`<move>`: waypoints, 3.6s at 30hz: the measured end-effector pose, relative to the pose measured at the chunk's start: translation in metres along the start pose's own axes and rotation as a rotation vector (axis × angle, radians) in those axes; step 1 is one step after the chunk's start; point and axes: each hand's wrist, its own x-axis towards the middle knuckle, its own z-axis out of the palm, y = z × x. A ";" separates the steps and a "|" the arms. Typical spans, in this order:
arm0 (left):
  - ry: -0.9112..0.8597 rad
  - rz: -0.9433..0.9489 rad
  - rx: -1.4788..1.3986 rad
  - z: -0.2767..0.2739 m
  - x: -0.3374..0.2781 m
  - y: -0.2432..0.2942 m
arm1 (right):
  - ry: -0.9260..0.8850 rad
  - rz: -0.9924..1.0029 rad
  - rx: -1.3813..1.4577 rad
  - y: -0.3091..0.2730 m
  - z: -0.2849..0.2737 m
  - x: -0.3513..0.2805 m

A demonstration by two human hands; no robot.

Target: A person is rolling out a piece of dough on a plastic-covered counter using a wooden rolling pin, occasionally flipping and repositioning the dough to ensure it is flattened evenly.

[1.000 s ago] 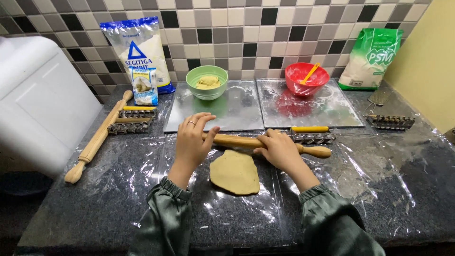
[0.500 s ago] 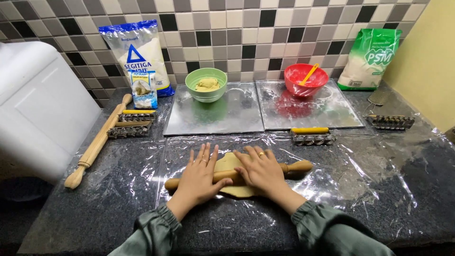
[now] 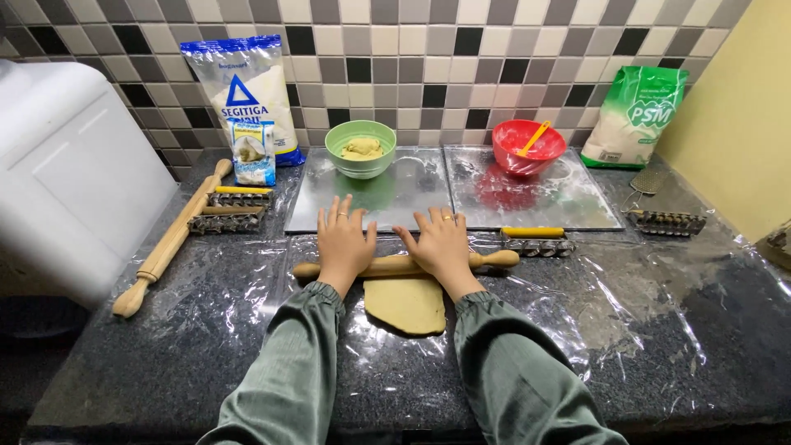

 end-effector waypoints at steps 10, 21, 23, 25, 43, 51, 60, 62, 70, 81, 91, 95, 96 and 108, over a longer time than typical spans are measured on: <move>-0.404 0.342 -0.034 -0.102 -0.079 0.032 | -0.300 -0.179 0.047 -0.002 -0.056 -0.101; -0.354 -0.017 -0.059 -0.041 0.022 0.023 | -0.294 0.115 -0.021 -0.013 -0.040 0.015; -0.333 -0.025 -0.062 -0.034 0.023 0.021 | -0.335 0.127 -0.022 -0.016 -0.045 0.018; -0.313 -0.030 -0.060 -0.038 0.016 0.022 | -0.374 0.141 -0.017 -0.021 -0.051 0.011; -0.783 0.077 0.046 -0.065 -0.003 0.034 | -0.412 -0.044 -0.029 -0.004 -0.041 -0.031; -0.662 -0.122 0.056 -0.052 0.039 0.034 | -0.393 0.157 -0.031 -0.012 -0.056 0.020; -0.504 0.215 -0.055 -0.086 -0.045 0.025 | -0.403 0.024 0.054 -0.015 -0.061 -0.079; -0.491 0.260 -0.089 -0.100 -0.060 0.020 | -0.425 -0.038 0.054 -0.009 -0.075 -0.096; -0.732 0.018 -0.153 -0.138 -0.027 -0.011 | -0.476 -0.019 0.610 0.075 -0.050 -0.084; -0.555 0.209 0.118 -0.129 -0.069 -0.035 | -0.471 -0.272 -0.145 0.090 -0.081 -0.100; -0.744 -0.055 -0.252 -0.186 -0.135 -0.038 | -0.206 -0.215 0.202 0.074 -0.098 -0.179; -0.876 -0.100 -0.140 -0.196 -0.117 -0.022 | -0.141 -0.260 0.152 0.073 -0.096 -0.178; -0.990 -0.118 -0.039 -0.198 -0.108 -0.016 | -0.199 -0.250 0.103 0.074 -0.093 -0.175; -0.750 -0.045 0.189 -0.124 -0.016 -0.002 | -0.659 0.174 -0.109 0.049 -0.095 -0.066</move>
